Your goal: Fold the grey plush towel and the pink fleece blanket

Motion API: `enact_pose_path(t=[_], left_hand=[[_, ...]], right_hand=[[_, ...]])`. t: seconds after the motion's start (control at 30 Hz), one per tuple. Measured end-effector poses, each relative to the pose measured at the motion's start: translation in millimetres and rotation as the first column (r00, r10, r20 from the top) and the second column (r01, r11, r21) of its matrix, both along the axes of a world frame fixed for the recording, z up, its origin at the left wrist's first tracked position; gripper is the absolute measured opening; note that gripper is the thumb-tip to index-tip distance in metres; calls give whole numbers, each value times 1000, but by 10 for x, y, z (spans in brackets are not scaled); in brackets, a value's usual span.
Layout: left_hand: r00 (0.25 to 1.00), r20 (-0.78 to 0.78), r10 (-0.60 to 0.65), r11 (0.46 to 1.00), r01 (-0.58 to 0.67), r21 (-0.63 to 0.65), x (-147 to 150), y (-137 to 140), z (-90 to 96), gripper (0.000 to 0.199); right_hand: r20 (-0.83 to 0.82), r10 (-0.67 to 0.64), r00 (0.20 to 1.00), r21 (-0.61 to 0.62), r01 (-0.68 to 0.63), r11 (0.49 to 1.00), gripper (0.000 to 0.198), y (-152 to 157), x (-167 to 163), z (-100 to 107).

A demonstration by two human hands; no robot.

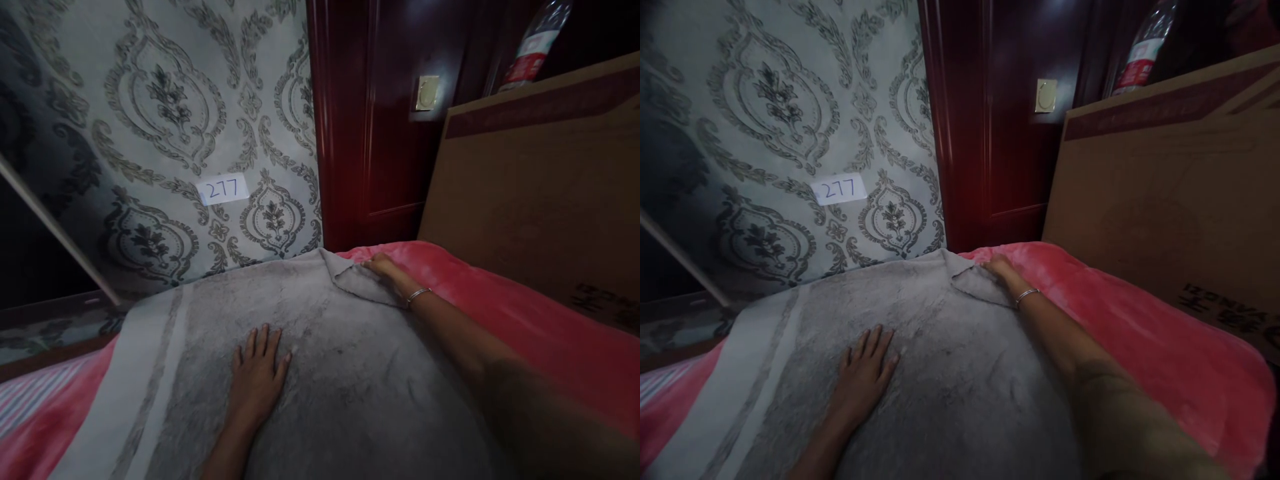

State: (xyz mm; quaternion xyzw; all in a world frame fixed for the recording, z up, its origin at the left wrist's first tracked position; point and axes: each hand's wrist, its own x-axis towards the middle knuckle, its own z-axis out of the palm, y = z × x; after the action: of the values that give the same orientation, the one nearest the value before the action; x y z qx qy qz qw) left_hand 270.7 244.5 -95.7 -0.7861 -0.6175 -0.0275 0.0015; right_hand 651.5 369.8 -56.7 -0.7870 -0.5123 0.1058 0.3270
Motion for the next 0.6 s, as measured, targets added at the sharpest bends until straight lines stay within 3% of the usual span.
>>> enact_pose_path(t=[0.07, 0.13, 0.2, 0.27, 0.37, 0.47, 0.53, 0.6], left_hand=[[1000, 19, -4, 1000, 4, 7, -2, -2, -2, 61], [999, 32, -7, 1000, 6, 27, -4, -2, -8, 61], [999, 35, -7, 999, 5, 45, -4, -4, -8, 62], [1000, 29, -3, 999, 1, 46, 1, -7, -1, 62], [1000, 16, 4, 1000, -5, 28, 9, -12, 11, 61], [1000, 15, -1, 999, 0, 41, 9, -8, 7, 61], [1000, 15, -3, 999, 2, 51, 2, 0, -8, 61], [1000, 19, -7, 998, 6, 55, -7, 9, -26, 61]], right_hand=[[-16, 20, 1000, 70, -19, 997, 35, -55, -91, 90], [-8, 45, 999, 224, -42, 974, 40, -183, -199, 195], [26, 117, 993, 419, -117, 900, 42, -368, -310, 266], [54, 219, 974, 509, -215, 833, 36, -567, -413, 272], [-38, 396, 918, 403, -348, 846, 25, -800, -530, 162], [-319, 510, 799, 253, -447, 858, 30, -905, -600, -16], [-543, 460, 703, 147, -460, 876, 44, -900, -632, -132], [-624, 371, 688, 85, -413, 907, 61, -835, -653, -225]])
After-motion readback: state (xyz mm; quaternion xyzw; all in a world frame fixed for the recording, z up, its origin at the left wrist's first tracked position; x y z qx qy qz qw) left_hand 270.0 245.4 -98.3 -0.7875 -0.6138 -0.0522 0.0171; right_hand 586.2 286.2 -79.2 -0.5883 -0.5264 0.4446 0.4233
